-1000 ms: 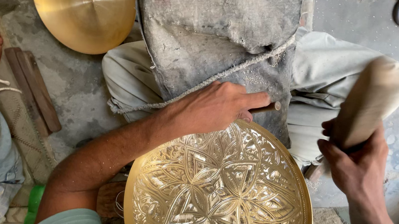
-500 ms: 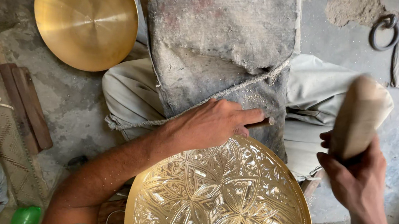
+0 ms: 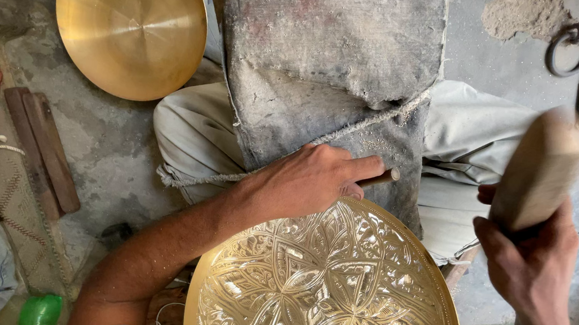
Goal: The person sits on the floor holding a steel punch against the rim of a decorated brass tray and strikes the punch with a wooden mallet, working repeated blows along the tray edge to shape the embossed pattern. A second plain brass disc rests on the floor beside them.
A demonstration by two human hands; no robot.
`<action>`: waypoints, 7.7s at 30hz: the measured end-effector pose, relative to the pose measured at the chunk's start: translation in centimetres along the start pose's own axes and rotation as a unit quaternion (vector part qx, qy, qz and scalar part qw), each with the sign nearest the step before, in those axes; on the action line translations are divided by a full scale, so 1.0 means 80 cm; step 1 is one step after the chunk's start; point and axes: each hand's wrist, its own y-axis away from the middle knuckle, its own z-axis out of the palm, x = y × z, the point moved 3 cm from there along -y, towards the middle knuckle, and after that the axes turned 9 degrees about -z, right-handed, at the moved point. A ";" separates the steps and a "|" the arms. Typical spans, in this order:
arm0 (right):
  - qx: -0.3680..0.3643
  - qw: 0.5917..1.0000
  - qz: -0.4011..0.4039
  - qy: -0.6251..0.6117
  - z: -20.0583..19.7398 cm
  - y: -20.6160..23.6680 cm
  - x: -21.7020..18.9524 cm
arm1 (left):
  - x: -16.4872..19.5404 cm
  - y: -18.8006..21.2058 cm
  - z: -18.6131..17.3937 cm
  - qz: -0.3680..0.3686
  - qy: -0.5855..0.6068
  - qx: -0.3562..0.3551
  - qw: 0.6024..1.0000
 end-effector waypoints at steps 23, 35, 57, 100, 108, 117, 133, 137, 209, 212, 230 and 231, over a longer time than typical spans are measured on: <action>0.002 0.989 -0.040 0.146 -0.003 -0.015 0.015 | 0.005 -0.015 -0.003 -0.036 0.017 -0.007 0.999; -0.040 0.909 -0.156 0.383 0.003 -0.019 -0.004 | -0.003 -0.011 -0.004 -0.048 0.039 -0.001 0.998; -0.040 0.840 -0.234 0.488 0.018 -0.021 -0.024 | -0.015 0.007 -0.006 -0.028 0.025 0.043 0.998; -0.071 0.892 -0.158 0.418 0.033 -0.014 0.006 | -0.014 0.013 -0.007 -0.009 -0.007 0.045 0.999; -0.042 0.901 -0.198 0.384 0.027 -0.008 0.014 | -0.010 0.012 -0.007 -0.033 0.033 0.038 0.998; -0.010 0.982 0.096 0.161 0.012 -0.008 0.032 | -0.003 0.008 -0.007 -0.035 0.014 0.038 0.999; -0.037 0.972 -0.072 0.222 0.013 -0.017 -0.005 | -0.014 0.021 -0.014 -0.003 0.048 0.100 0.994; -0.056 0.918 -0.152 0.362 0.021 -0.020 -0.008 | -0.017 0.025 -0.015 -0.009 0.080 0.091 0.993; -0.102 0.927 -0.011 0.361 0.039 -0.022 -0.051 | -0.003 0.054 -0.030 -0.100 0.046 0.083 0.990; -0.111 0.870 -0.137 0.461 0.041 -0.018 -0.054 | -0.004 0.057 -0.030 -0.089 0.055 0.084 0.991; -0.245 0.930 0.208 -0.177 0.024 0.052 0.068 | 0.031 0.216 -0.031 0.007 0.314 0.238 0.919; -0.241 0.921 0.218 -0.214 0.025 0.066 0.076 | 0.037 0.230 -0.020 0.010 0.362 0.256 0.896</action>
